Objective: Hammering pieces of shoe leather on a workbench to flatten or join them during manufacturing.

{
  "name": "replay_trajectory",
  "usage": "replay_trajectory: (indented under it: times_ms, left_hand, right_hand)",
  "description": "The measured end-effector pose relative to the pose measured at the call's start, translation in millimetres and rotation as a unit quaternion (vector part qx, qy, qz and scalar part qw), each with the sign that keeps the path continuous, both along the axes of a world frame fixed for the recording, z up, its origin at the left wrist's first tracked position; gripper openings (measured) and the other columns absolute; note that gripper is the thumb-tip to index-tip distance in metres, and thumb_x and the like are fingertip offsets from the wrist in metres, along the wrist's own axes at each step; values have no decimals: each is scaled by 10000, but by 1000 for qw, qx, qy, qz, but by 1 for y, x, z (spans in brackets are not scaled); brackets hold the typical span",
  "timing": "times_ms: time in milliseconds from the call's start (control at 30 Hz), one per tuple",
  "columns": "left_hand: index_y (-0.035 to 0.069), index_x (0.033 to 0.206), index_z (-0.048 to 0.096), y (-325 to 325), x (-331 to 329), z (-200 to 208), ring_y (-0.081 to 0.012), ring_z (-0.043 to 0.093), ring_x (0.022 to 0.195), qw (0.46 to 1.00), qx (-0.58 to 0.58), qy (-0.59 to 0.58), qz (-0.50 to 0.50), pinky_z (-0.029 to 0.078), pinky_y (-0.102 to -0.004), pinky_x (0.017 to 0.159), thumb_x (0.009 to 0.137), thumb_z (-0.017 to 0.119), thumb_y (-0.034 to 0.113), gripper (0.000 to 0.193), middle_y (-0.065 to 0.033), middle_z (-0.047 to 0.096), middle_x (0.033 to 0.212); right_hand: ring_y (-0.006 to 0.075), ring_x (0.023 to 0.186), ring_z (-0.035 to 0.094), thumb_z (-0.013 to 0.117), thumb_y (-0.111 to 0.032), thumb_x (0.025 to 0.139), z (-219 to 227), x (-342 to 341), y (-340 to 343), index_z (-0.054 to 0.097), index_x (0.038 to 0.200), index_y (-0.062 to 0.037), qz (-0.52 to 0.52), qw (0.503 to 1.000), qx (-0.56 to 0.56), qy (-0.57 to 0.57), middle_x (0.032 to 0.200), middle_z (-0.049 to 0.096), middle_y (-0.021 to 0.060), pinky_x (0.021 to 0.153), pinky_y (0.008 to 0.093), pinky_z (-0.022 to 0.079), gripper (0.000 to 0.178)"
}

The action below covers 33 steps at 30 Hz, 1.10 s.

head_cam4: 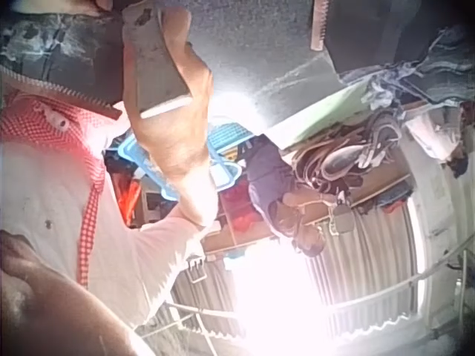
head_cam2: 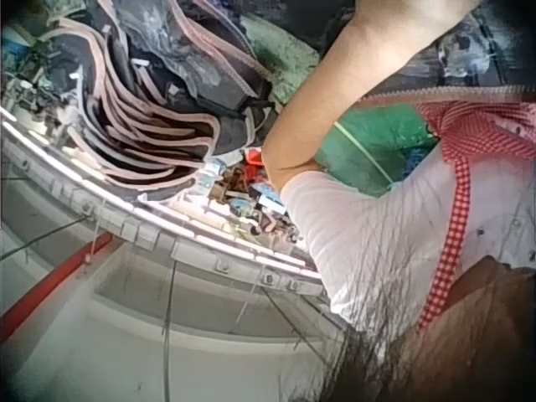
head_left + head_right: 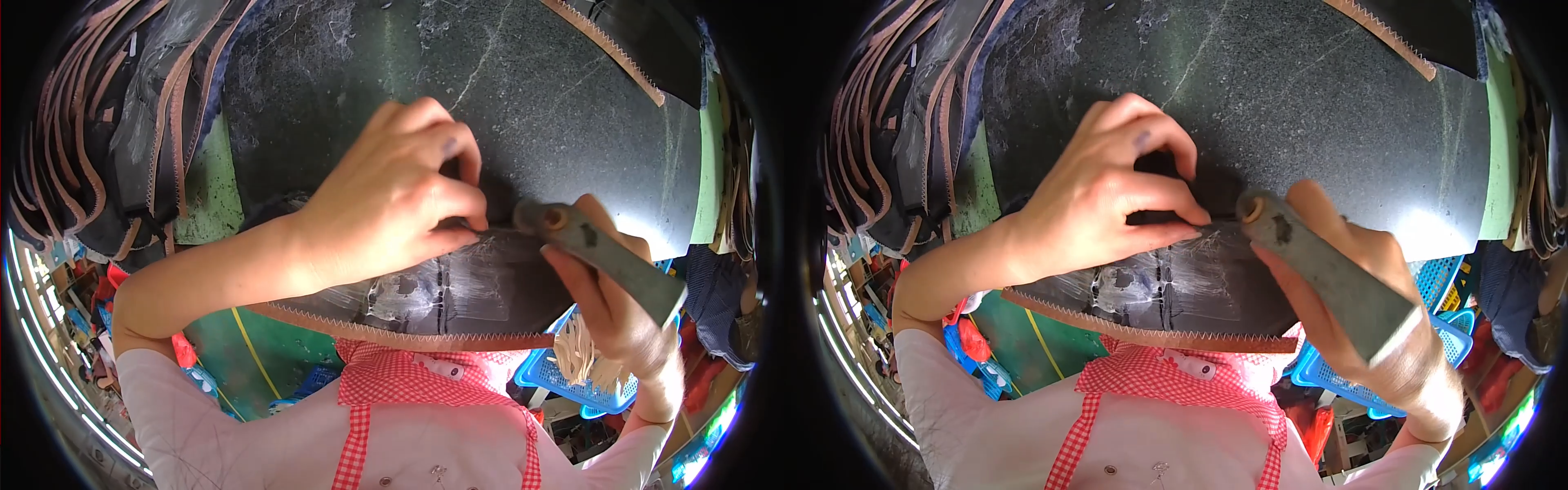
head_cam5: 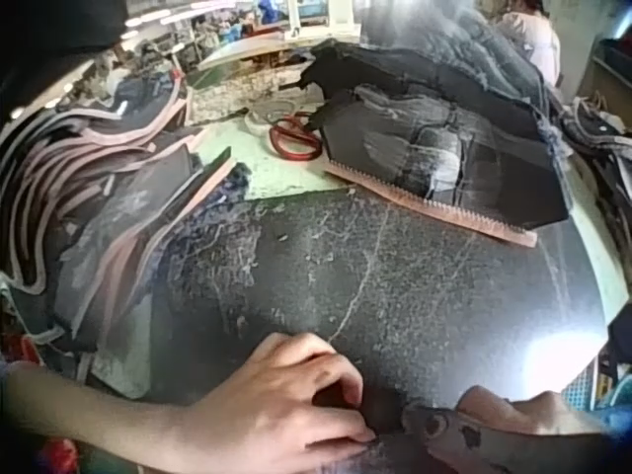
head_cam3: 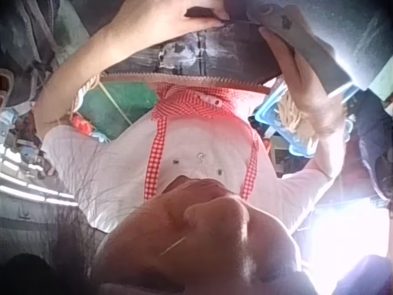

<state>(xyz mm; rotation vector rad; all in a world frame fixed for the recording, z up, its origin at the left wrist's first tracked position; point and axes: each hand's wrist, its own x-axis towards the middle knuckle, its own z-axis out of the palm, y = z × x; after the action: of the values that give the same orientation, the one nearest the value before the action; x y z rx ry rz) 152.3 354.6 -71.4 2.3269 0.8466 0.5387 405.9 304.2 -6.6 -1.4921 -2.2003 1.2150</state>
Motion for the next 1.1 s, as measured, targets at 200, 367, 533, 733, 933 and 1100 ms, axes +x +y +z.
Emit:
replay_trajectory:
  times_ms: [200, 367, 533, 733, 933, 1100]
  left_hand:
    - [166, 818, 706, -15, 2, 2, -222, 583, 1001, 991, 108, 6, -78, 443, -425, 918, 733, 676, 194, 95, -6, 617, 918]
    - [146, 819, 696, -8, 1, 5, -216, 602, 945, 981, 156, 17, -114, 469, -395, 890, 737, 719, 182, 93, 1, 632, 892]
    - [172, 812, 740, 17, -15, -4, -191, 597, 923, 988, 47, -21, -142, 464, -362, 806, 698, 814, 176, 136, 51, 649, 894]
    - [181, 787, 730, 31, -20, -4, -198, 584, 957, 988, 37, -30, -148, 462, -380, 825, 665, 834, 194, 162, 47, 617, 911]
    - [183, 823, 735, 18, -28, -6, -219, 579, 1001, 981, 128, -24, -142, 454, -398, 851, 651, 831, 232, 203, 46, 601, 942]
    - [159, 819, 719, 8, -36, -7, -228, 590, 985, 993, 67, -30, -95, 461, -403, 863, 664, 812, 191, 184, 33, 624, 941]
  right_hand:
    - [373, 636, 679, 645, -129, 967, 4, -13, -3, 547, 1053, -19, 42, 998, -32, -34, 711, 624, 158, 550, 375, 482, 170]
    - [369, 703, 692, 595, -95, 996, 3, -18, -9, 616, 1088, -4, 110, 986, -59, -107, 906, 641, 203, 574, 391, 519, 131]
    - [314, 660, 681, 601, -33, 982, 13, -24, 0, 606, 1097, 67, 44, 997, 16, -60, 845, 652, 182, 610, 358, 519, 152]
    - [396, 601, 628, 632, 1, 883, -4, -31, -14, 590, 1087, -4, 49, 998, -17, -22, 887, 533, 182, 490, 472, 531, 208]
    - [339, 676, 698, 619, -68, 973, -5, -42, -10, 563, 1148, 14, 22, 997, -69, -1, 786, 636, 196, 592, 350, 496, 201]
    - [402, 672, 651, 581, -45, 984, 3, -41, 1, 556, 1146, 22, 33, 998, -48, 0, 759, 589, 170, 567, 378, 474, 177]
